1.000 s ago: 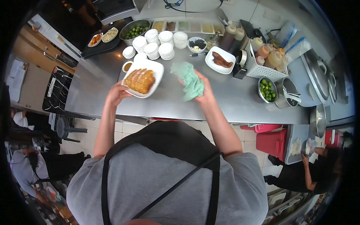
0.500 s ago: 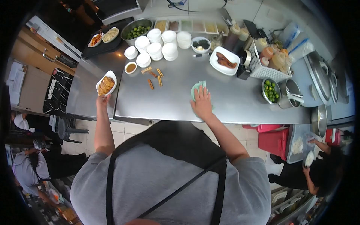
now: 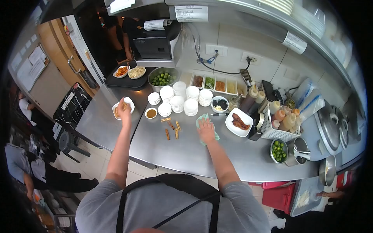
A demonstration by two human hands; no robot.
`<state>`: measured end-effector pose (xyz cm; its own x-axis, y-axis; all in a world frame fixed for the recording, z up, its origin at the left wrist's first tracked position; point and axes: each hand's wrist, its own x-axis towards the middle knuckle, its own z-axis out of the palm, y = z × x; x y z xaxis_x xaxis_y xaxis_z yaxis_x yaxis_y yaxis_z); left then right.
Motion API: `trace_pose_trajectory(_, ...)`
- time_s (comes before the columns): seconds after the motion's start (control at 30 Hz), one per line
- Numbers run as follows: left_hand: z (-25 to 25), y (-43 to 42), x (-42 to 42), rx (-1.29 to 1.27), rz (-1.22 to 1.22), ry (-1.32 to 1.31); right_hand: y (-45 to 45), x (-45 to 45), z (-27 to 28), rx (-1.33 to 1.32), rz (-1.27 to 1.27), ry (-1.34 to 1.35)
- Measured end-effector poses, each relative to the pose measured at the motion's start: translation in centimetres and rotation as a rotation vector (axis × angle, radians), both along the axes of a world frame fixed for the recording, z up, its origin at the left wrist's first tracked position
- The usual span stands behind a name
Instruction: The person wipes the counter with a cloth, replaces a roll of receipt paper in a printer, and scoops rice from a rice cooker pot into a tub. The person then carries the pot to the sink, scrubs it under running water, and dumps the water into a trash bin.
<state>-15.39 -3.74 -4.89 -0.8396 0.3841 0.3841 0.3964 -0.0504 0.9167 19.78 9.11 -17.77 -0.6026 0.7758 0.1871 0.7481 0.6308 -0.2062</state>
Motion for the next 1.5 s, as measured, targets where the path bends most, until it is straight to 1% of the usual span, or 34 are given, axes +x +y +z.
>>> trace_pose_trajectory(0.03,3.4,0.9,2.5,0.114,-0.187,0.046,-0.2,-0.3,0.0,-0.002,0.048,-0.013)
trace_pose_trajectory(0.07,6.8,1.6,4.9,0.121,-0.265,0.226,-0.8,-0.5,-0.1,0.01,0.051,-0.014)
trace_pose_trajectory(0.13,12.6,3.3,9.0,0.201,-0.42,0.318,-3.1,-0.4,-0.2,0.057,0.252,-0.035)
trace_pose_trajectory(0.17,14.6,4.5,10.1,0.253,-0.473,0.421,-4.7,0.0,-0.1,0.077,0.326,-0.001)
trace_pose_trajectory(0.2,17.6,4.9,11.8,0.258,-0.487,0.584,-6.3,0.7,0.1,0.099,0.397,0.032)
trace_pose_trajectory(0.27,21.5,7.7,12.9,0.332,-0.601,0.679,-9.8,2.5,1.3,0.053,0.465,0.098)
trace_pose_trajectory(0.3,23.4,8.9,13.5,0.365,-0.659,0.645,-10.7,3.9,1.9,0.064,0.462,0.091)
trace_pose_trajectory(0.33,25.5,9.6,14.1,0.4,-0.622,0.698,-11.4,5.6,2.4,0.001,0.443,0.094)
trace_pose_trajectory(0.37,27.1,10.6,14.0,0.409,-0.619,0.696,-11.6,7.2,2.6,-0.064,0.425,0.099)
trace_pose_trajectory(0.4,28.5,11.5,13.9,0.415,-0.678,0.621,-11.4,8.8,2.2,-0.06,0.425,0.093)
trace_pose_trajectory(0.43,29.3,12.3,13.9,0.417,-0.737,0.546,-11.1,10.5,1.8,-0.052,0.249,0.115)
trace_pose_trajectory(0.47,29.8,12.7,13.9,0.418,-0.737,0.544,-10.7,12.1,1.5,-0.045,0.072,0.139)
trace_pose_trajectory(0.5,30.2,13.1,13.9,0.422,-0.881,0.4,-10.3,13.5,1.5,-0.044,0.07,0.14)
trace_pose_trajectory(0.53,30.5,13.3,14.2,0.423,-1.023,0.254,-9.9,14.6,1.5,-0.023,-0.013,0.16)
trace_pose_trajectory(0.57,30.6,13.3,14.4,0.421,-1.031,0.257,-9.8,15.3,1.4,-0.003,-0.097,0.181)
trace_pose_trajectory(0.63,30.7,13.1,14.6,0.374,-1.04,0.102,-9.6,15.4,1.1,0.012,-0.119,0.199)
trace_pose_trajectory(0.7,30.5,13.3,14.8,0.351,-1.038,0.083,-9.6,15.5,0.9,0.03,-0.134,0.211)
trace_pose_trajectory(0.77,30.3,13.5,15.0,0.454,-1.061,0.097,-9.6,15.3,0.9,0.046,-0.16,0.198)
trace_pose_trajectory(0.9,30.3,13.2,14.9,0.483,-1.12,0.026,-10.0,15.0,1.3,0.075,-0.166,0.197)
trace_pose_trajectory(0.97,30.1,13.1,15.0,0.414,-0.914,0.271,-9.9,15.1,0.9,0.094,-0.171,0.213)
trace_pose_trajectory(1.03,30.1,12.1,15.1,0.37,-0.868,0.339,-9.9,15.1,1.0,0.089,-0.184,0.214)
trace_pose_trajectory(1.1,28.9,11.7,14.6,0.303,-0.767,0.396,-10.0,15.2,1.1,0.086,-0.219,0.218)
trace_pose_trajectory(1.17,27.0,11.6,13.0,0.12,-0.586,0.604,-10.1,15.2,1.2,0.09,-0.191,0.215)
trace_pose_trajectory(1.2,27.0,10.0,14.0,0.18,-0.549,0.747,-10.0,15.2,1.2,0.098,-0.22,0.228)
trace_pose_trajectory(1.27,28.5,7.0,15.1,0.3,-0.457,1.037,-9.9,15.3,1.1,0.109,-0.188,0.2)
trace_pose_trajectory(1.3,29.8,6.2,14.9,0.353,-0.401,1.183,-9.9,15.3,1.2,0.117,-0.195,0.206)
trace_pose_trajectory(1.33,32.1,5.4,14.4,0.397,-0.328,1.39,-9.9,15.3,1.3,0.107,-0.197,0.208)
trace_pose_trajectory(1.37,34.7,5.0,13.5,0.439,-0.261,1.492,-10.0,15.2,1.4,0.097,-0.189,0.207)
trace_pose_trajectory(1.4,37.0,5.2,12.1,0.511,-0.223,1.399,-10.0,15.2,1.4,0.106,-0.167,0.206)
trace_pose_trajectory(1.43,40.7,5.4,10.1,0.664,-0.058,1.538,-10.0,15.2,1.3,0.097,-0.178,0.224)
trace_pose_trajectory(1.5,46.3,5.9,5.7,0.748,-0.079,1.171,-9.7,15.0,1.2,0.097,-0.148,0.24)
